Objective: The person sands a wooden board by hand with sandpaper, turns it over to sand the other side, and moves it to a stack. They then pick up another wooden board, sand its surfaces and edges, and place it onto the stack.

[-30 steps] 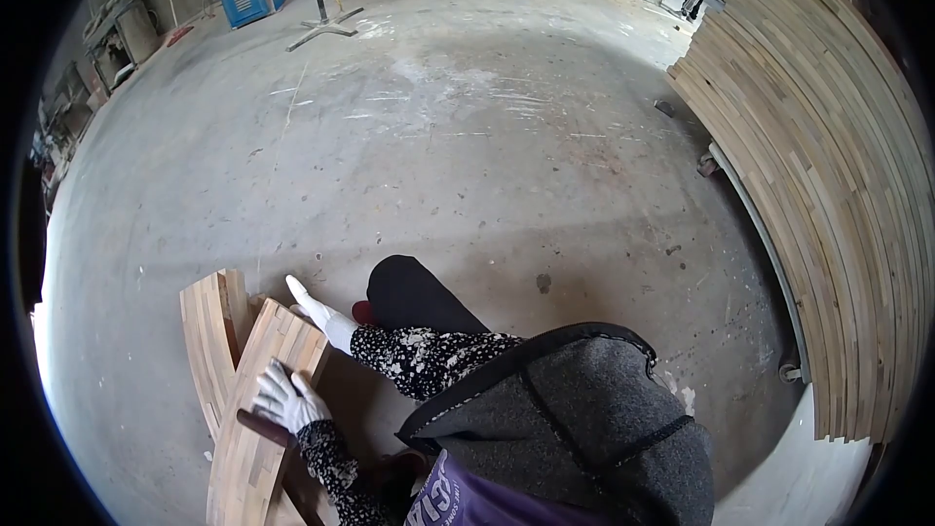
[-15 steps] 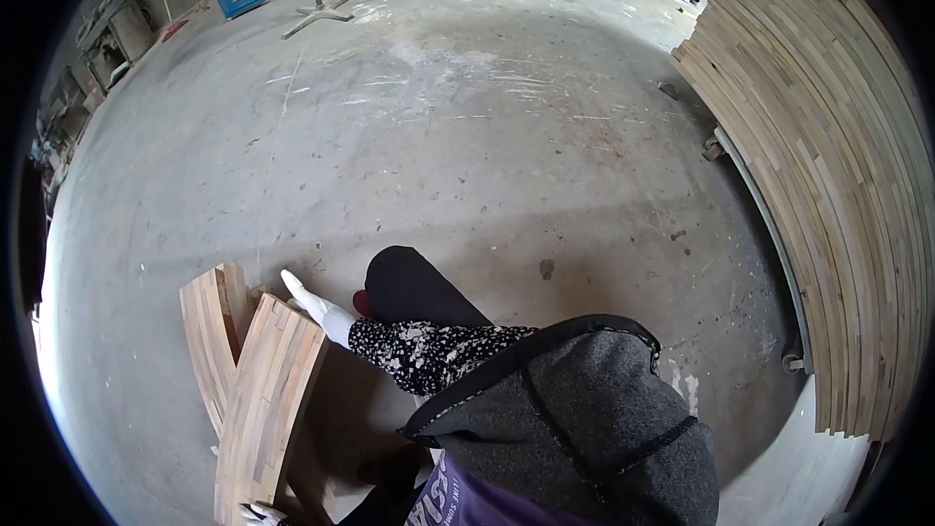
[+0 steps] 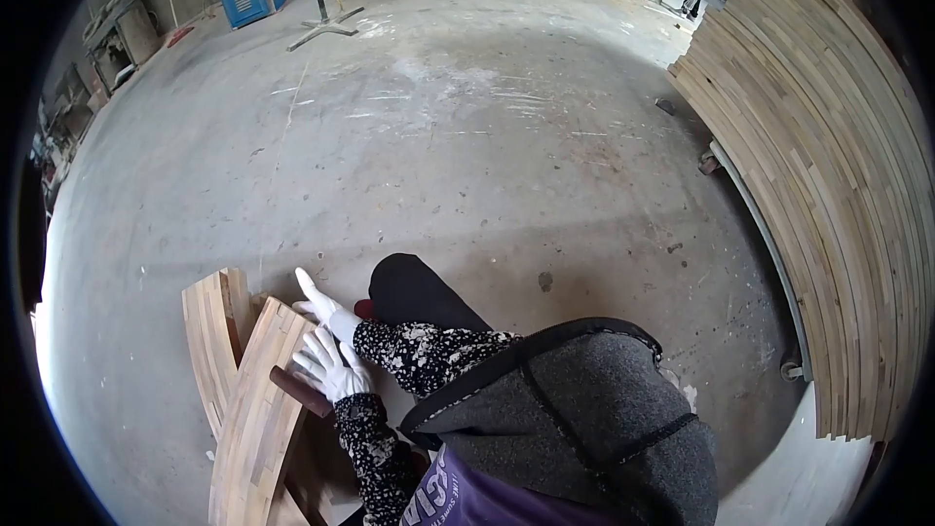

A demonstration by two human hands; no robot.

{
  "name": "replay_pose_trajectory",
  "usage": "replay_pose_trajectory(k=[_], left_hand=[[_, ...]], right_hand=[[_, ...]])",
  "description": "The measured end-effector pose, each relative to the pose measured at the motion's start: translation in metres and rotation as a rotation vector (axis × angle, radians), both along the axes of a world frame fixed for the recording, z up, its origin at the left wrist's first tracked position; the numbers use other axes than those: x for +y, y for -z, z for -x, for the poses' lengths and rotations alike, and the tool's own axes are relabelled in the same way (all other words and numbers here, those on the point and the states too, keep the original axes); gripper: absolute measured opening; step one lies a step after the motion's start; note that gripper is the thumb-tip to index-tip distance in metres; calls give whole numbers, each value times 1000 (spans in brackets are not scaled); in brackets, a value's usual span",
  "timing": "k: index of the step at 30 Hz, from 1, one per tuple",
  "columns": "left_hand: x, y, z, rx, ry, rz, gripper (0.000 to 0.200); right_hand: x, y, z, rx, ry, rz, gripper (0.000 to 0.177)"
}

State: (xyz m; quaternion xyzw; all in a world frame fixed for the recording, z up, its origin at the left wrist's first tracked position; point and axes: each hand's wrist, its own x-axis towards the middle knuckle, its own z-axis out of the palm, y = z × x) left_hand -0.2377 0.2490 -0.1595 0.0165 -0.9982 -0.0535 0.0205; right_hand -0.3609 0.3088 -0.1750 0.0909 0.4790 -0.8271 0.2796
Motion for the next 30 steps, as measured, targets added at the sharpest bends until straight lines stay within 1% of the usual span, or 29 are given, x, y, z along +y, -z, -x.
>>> replay_pose_trajectory(k=[2,3,4,6,7,8,9,11,12,13,14,17,19,20,21,22,23,24,25,26,27,28,29,30], left_hand=[[-14,3,-1,18,6,18,55],[-31,4,-4,32,6,42,55],[-49,6,-9,41,6,68,55],[-101,10,-14,-8,-206,210,52],[-131,1,-20,-80,-326,226,53],[-163,-2,-28,-149,-444,238,54],[-205,11,-40,-126,-633,219,57],[-281,13,-74,-221,-893,420,58],[-333,40,-111,189,-754,657,48],[-359,47,-132,602,-583,873,40],[-378,63,-139,606,-580,871,40],[-391,63,-155,577,-648,1117,37],[-396,70,-122,-154,-1002,478,56],[-296,-6,-94,-126,-908,336,54],[-267,-10,-75,-155,-791,374,53],[-245,5,-60,5,-641,286,53],[-205,-17,-36,-8,-479,168,51],[-168,-32,-17,9,-394,23,49],[-136,-28,-4,148,-252,13,46],[-109,-13,1,296,-141,-49,51],[-92,4,9,282,-22,-125,52],[-72,8,11,322,-69,-157,54],[-69,13,10,308,-151,-301,55],[-79,13,7,286,-172,-306,56]], right_hand=[[2,4,6,-34,-2,12,115],[4,-11,3,-55,-6,22,114],[2,5,6,-80,-12,33,114],[-2,-8,-3,-135,-27,65,113],[-7,6,-2,-141,-33,72,113],[-6,3,-3,-137,-28,103,112],[-3,0,-6,-134,-21,133,111],[-3,-1,-7,-126,-14,159,110],[-4,0,-7,-117,-10,139,110],[-4,-3,-8,-106,-3,119,109],[-3,-13,-10,-97,4,100,109],[-5,-21,-11,-115,54,93,107],[-7,-10,-6,-139,42,84,107],[-7,-11,-4,-126,21,181,107],[-11,-9,-3,-132,-22,282,107],[-11,-23,-8,-143,41,171,110],[-16,-8,-4,-99,116,71,113],[-17,-13,-5,-154,87,13,114],[-14,-17,-2,-198,57,-45,115],[-17,-5,0,-207,126,-155,115],[-13,18,8,-212,43,-70,114],[-8,26,13,-242,-21,-32,112],[-17,-18,-5,-213,-10,-124,111],[-16,-11,-4,-182,-61,-19,111]])
